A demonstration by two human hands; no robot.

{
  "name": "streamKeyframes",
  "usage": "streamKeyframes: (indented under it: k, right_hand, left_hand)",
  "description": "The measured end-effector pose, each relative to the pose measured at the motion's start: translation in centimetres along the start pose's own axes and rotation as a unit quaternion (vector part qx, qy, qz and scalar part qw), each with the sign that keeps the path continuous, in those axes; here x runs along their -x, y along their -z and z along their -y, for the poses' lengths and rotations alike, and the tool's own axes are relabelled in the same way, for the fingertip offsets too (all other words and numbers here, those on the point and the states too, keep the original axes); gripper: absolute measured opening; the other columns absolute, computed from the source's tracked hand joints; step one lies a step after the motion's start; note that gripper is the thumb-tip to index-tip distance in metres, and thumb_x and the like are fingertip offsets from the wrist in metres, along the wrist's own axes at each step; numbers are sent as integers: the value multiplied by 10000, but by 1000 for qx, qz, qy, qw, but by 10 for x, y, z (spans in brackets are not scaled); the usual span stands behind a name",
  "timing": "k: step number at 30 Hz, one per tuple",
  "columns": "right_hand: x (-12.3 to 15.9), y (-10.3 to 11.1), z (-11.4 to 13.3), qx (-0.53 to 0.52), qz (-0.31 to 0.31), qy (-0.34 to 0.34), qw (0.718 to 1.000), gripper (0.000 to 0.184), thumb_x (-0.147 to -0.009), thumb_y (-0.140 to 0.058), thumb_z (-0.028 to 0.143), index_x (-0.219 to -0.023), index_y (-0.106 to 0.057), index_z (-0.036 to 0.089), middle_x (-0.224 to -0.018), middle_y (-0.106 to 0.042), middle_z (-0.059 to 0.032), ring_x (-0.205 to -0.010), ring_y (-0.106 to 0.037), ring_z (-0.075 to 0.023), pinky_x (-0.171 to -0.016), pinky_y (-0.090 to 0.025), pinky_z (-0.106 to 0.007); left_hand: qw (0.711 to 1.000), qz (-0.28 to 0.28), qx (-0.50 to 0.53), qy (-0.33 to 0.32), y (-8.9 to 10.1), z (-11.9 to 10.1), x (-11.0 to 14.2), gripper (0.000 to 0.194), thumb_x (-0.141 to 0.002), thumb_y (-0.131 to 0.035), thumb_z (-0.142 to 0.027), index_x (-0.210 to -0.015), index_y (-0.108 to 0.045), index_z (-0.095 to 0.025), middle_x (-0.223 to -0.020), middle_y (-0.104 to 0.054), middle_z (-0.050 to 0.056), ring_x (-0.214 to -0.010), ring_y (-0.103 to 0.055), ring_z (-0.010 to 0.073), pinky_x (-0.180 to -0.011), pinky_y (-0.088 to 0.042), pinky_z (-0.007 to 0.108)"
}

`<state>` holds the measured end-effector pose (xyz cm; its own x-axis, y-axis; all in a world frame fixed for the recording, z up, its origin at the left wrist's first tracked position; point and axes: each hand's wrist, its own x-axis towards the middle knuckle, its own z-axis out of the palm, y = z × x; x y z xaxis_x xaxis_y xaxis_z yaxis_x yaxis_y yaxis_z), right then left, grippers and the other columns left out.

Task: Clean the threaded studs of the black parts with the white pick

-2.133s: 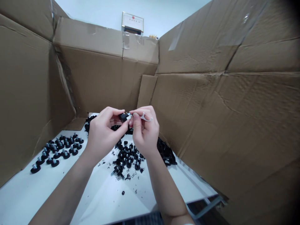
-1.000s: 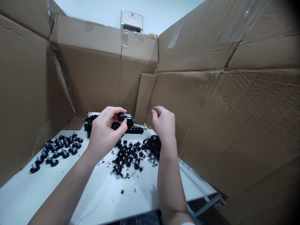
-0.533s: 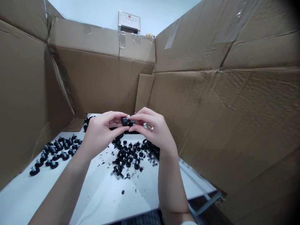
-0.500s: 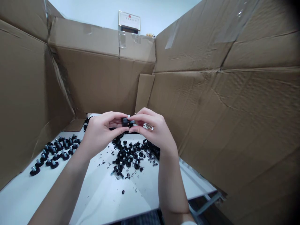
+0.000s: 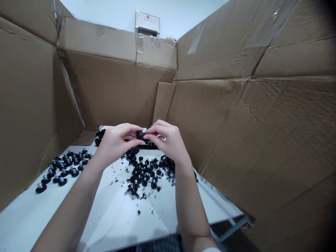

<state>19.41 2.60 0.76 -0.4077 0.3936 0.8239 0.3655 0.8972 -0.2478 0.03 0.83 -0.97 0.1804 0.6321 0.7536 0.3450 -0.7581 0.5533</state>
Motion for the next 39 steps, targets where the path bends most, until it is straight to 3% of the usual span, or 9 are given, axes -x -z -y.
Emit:
streamKeyframes:
  k: [5,10,13,17,22,26,30,36,39]
  right_hand:
    - [-2,-7,-4,32,14,5,999,152,-884,-577,167,-776,-684,168,-773,-606,-18,-656,-556,-103,-596,-448,-243]
    - [-3,-4,-1,30,15,-38,999,182,-889,-552,198,-727,-629,170,-738,-572,-9,-640,-506,-102,-594,-398,-254]
    - [-4,0,-2,-78,29,-102,991,192,-858,-606,275,-692,-604,180,-699,-552,5,-621,-491,-101,-574,-392,-250]
    - [-4,1,-12,-251,66,-202,944,284,-781,-694,436,-692,-609,180,-598,-492,43,-515,-423,-78,-498,-341,-245]
    - [-6,-9,-25,-348,67,-217,909,332,-720,-735,478,-681,-601,177,-557,-453,64,-467,-388,-63,-461,-303,-237]
    - [-7,-15,-21,-247,-4,-227,942,253,-803,-640,409,-705,-573,185,-607,-484,46,-508,-419,-79,-487,-336,-242]
    - [-7,-17,-16,-45,-96,-145,984,196,-853,-553,273,-674,-527,198,-700,-533,6,-633,-478,-115,-604,-396,-273]
    - [-8,-18,-20,43,-159,-101,981,194,-882,-495,207,-690,-468,214,-747,-531,-18,-692,-487,-142,-668,-406,-291]
    - [-8,-19,-19,44,-169,-95,980,188,-890,-473,188,-705,-459,216,-752,-518,-21,-702,-481,-145,-677,-400,-290]
  left_hand:
    - [999,-1,-43,-29,-4,8,-4,302,-732,-792,-310,-1003,-727,-194,-914,-742,27,-782,-700,146,-761,-608,244]
    - [994,11,-83,-72,-4,6,-3,252,-755,-774,-279,-984,-726,-186,-872,-727,21,-727,-679,127,-712,-596,223]
    - [992,27,-74,-99,-4,5,-2,241,-779,-754,-258,-1008,-724,-186,-918,-730,23,-768,-691,117,-750,-594,206]
    - [993,14,-4,-116,-6,5,-1,226,-773,-751,-191,-998,-729,-194,-975,-734,24,-848,-698,113,-810,-594,193]
    - [993,-58,77,-70,-11,8,-1,265,-717,-797,-184,-972,-721,-183,-939,-739,20,-851,-715,129,-826,-601,215]
    - [991,-130,-14,-33,-13,13,-4,282,-733,-790,-281,-980,-708,-173,-966,-731,43,-836,-712,154,-847,-599,281]
    - [987,-96,-127,-25,-11,16,-6,250,-775,-744,-323,-972,-689,-179,-955,-721,53,-841,-707,179,-820,-595,314]
    - [994,-23,-99,-39,-4,15,-3,254,-789,-730,-343,-1001,-695,-208,-945,-723,46,-848,-704,183,-790,-594,308]
    - [999,-29,-28,-26,-1,10,-2,288,-738,-780,-343,-976,-707,-199,-949,-729,52,-854,-703,181,-807,-598,305]
